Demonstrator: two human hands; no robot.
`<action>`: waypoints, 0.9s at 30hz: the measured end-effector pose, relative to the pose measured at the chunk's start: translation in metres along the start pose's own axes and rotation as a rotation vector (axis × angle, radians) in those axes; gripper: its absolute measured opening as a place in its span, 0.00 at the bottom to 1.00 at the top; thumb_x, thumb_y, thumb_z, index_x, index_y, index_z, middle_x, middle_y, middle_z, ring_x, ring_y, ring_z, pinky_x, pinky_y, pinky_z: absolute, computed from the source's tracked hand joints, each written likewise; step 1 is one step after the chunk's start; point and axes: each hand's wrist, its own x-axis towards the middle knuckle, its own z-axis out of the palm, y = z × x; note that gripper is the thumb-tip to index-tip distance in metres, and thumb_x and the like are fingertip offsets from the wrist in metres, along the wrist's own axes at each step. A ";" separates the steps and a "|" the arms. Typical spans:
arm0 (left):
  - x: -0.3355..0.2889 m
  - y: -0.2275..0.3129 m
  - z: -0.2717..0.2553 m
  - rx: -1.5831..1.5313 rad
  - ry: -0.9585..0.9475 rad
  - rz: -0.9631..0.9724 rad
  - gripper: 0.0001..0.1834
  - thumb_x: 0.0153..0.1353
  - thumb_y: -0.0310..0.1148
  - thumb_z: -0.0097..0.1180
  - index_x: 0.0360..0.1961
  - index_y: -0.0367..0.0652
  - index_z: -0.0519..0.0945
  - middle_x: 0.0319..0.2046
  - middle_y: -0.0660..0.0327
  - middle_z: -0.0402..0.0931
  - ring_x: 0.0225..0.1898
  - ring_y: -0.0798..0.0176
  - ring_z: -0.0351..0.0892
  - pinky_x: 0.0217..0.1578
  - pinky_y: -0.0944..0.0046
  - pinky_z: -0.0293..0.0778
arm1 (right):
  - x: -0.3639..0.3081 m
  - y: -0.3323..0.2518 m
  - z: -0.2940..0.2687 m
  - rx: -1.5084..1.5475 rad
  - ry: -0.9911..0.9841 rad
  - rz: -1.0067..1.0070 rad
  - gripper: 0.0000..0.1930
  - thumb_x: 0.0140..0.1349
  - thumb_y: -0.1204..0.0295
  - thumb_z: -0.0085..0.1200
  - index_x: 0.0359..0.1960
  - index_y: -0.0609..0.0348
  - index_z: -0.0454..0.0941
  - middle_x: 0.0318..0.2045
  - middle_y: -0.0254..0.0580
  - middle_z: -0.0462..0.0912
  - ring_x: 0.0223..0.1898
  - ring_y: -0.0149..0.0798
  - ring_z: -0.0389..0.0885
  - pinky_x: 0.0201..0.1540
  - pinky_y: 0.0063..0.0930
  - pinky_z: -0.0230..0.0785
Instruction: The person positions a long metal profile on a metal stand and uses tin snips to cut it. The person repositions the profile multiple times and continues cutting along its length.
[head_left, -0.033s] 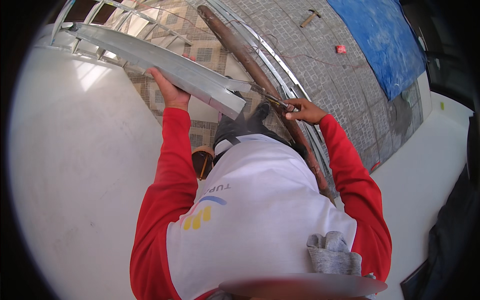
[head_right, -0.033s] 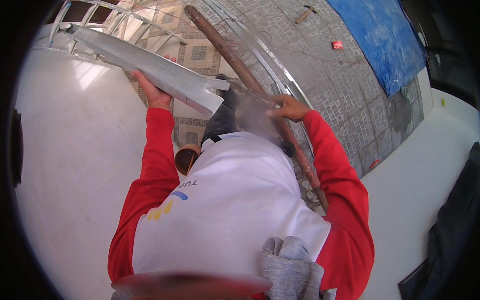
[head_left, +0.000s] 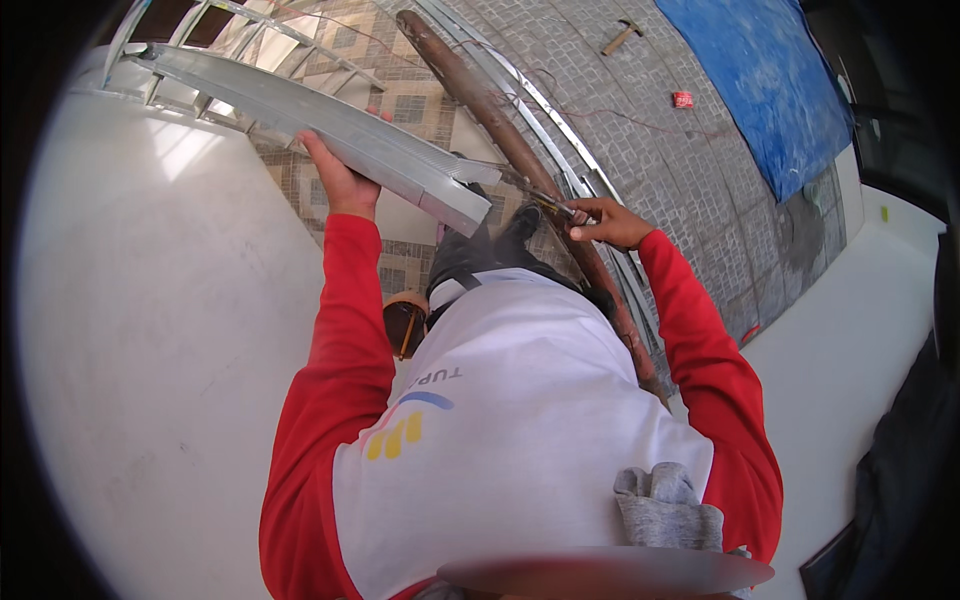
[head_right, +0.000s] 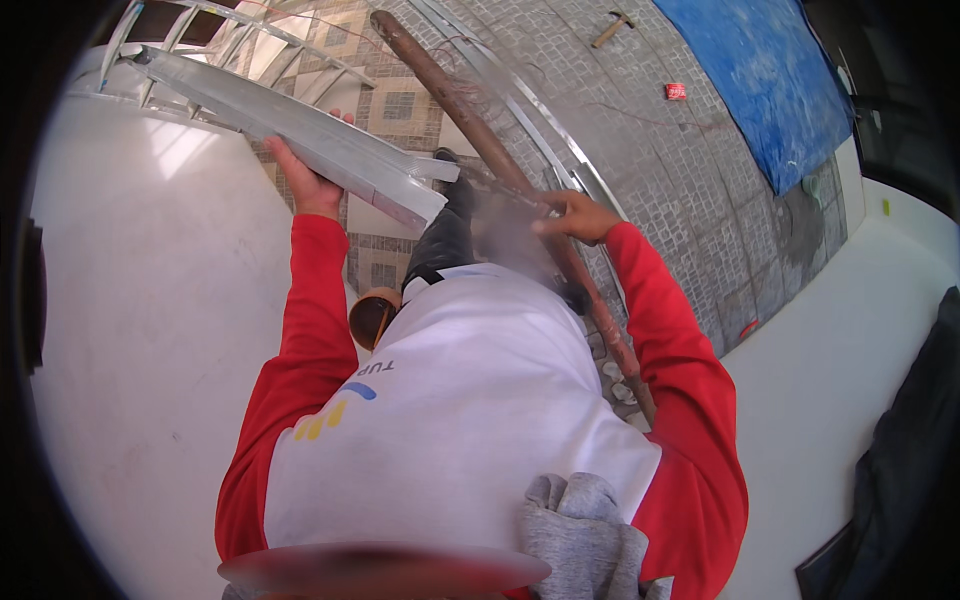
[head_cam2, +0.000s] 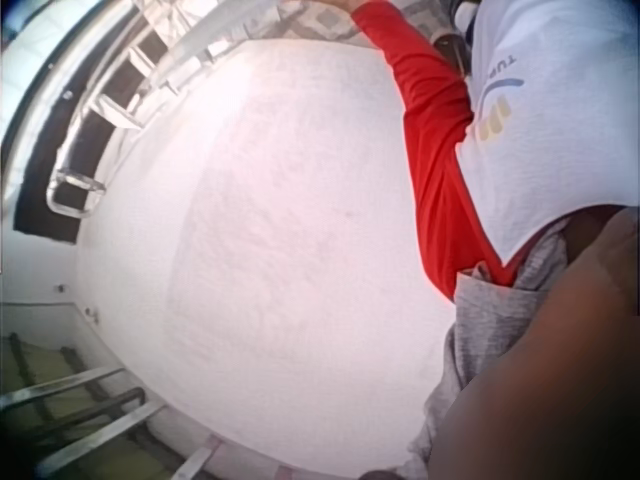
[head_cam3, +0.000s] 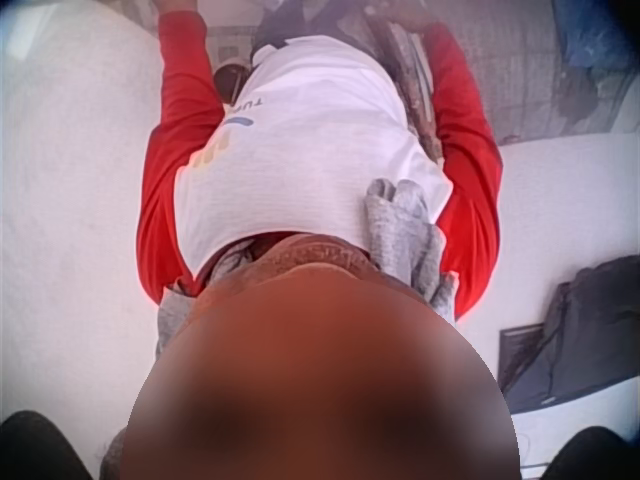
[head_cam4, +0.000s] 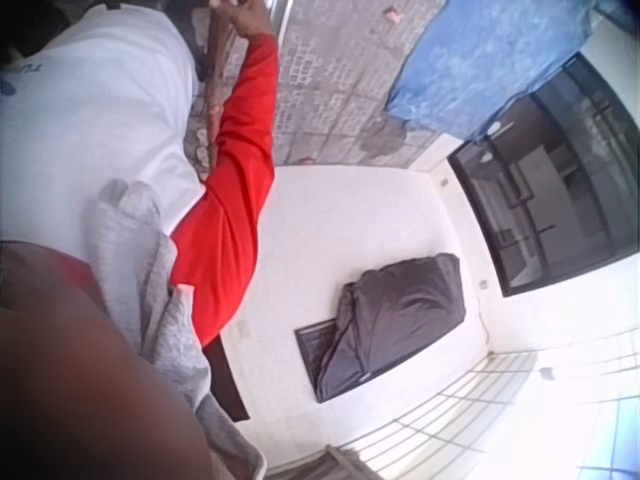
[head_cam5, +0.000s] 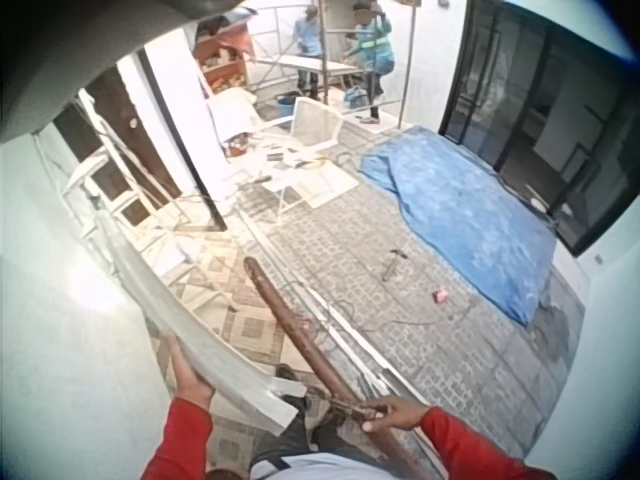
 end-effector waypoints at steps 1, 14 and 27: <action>0.000 0.002 0.001 0.038 -0.003 0.002 0.49 0.63 0.75 0.38 0.68 0.42 0.55 0.51 0.41 0.72 0.51 0.39 0.77 0.57 0.41 0.73 | -0.003 -0.002 0.004 -0.065 0.035 -0.017 0.35 0.56 0.62 0.66 0.64 0.64 0.70 0.53 0.49 0.81 0.56 0.41 0.77 0.61 0.34 0.66; 0.036 0.002 0.022 0.157 0.149 -0.047 0.52 0.63 0.71 0.45 0.73 0.43 0.46 0.53 0.41 0.64 0.52 0.43 0.72 0.53 0.42 0.74 | -0.025 0.000 0.069 -0.467 0.590 -0.051 0.40 0.53 0.52 0.70 0.60 0.71 0.71 0.50 0.61 0.81 0.51 0.52 0.82 0.56 0.37 0.73; 0.064 -0.010 0.040 0.200 0.093 -0.064 0.57 0.56 0.76 0.51 0.76 0.55 0.45 0.71 0.50 0.51 0.66 0.44 0.60 0.63 0.39 0.61 | -0.012 0.009 0.079 -0.422 0.583 -0.065 0.37 0.55 0.48 0.66 0.56 0.68 0.76 0.45 0.58 0.84 0.48 0.54 0.83 0.52 0.40 0.73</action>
